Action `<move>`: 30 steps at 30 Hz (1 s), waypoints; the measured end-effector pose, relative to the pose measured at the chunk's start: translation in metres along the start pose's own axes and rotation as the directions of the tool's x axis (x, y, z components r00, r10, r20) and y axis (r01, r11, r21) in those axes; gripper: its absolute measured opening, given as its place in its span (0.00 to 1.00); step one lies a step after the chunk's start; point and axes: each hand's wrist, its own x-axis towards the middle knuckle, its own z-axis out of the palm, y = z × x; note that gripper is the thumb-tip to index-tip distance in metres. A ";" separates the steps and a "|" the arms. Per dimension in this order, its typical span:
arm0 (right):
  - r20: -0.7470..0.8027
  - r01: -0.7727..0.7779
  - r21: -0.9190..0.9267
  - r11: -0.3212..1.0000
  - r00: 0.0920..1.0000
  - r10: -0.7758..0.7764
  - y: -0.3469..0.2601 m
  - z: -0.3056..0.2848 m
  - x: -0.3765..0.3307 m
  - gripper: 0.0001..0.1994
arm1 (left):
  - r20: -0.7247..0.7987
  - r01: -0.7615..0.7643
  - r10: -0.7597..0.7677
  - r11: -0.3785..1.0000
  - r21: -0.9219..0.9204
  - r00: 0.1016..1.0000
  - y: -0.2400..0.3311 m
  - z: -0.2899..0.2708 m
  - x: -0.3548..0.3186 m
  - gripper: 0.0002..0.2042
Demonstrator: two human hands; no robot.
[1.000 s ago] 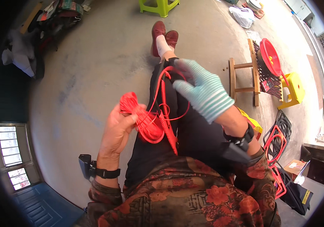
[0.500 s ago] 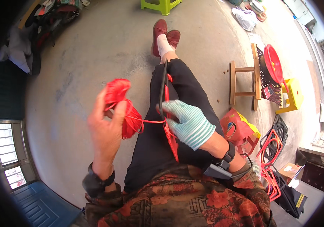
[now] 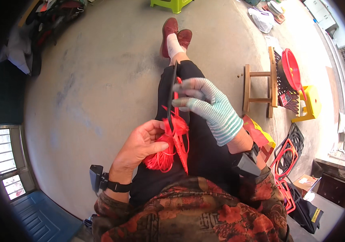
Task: Winding red plastic ribbon around a red plastic hacksaw frame.
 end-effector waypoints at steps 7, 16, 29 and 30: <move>-0.131 0.164 -0.069 0.984 0.976 -0.172 0.014 -0.009 -0.021 0.32 | -0.074 -0.042 0.029 0.983 -0.181 0.997 -0.012 -0.001 0.024 0.08; -0.259 0.171 0.091 0.981 0.955 -0.143 0.047 -0.004 -0.025 0.22 | -0.287 -0.277 0.319 0.944 0.178 0.903 -0.003 0.029 0.046 0.05; -0.168 0.062 -0.533 0.844 0.970 -0.177 -0.057 -0.030 -0.075 0.17 | 0.016 -0.012 0.009 0.978 0.207 1.000 0.036 0.036 -0.032 0.05; -0.152 0.163 -0.778 0.606 0.888 -0.434 -0.052 -0.038 -0.081 0.17 | 0.090 0.066 -0.089 0.970 0.235 0.992 0.042 0.041 -0.036 0.06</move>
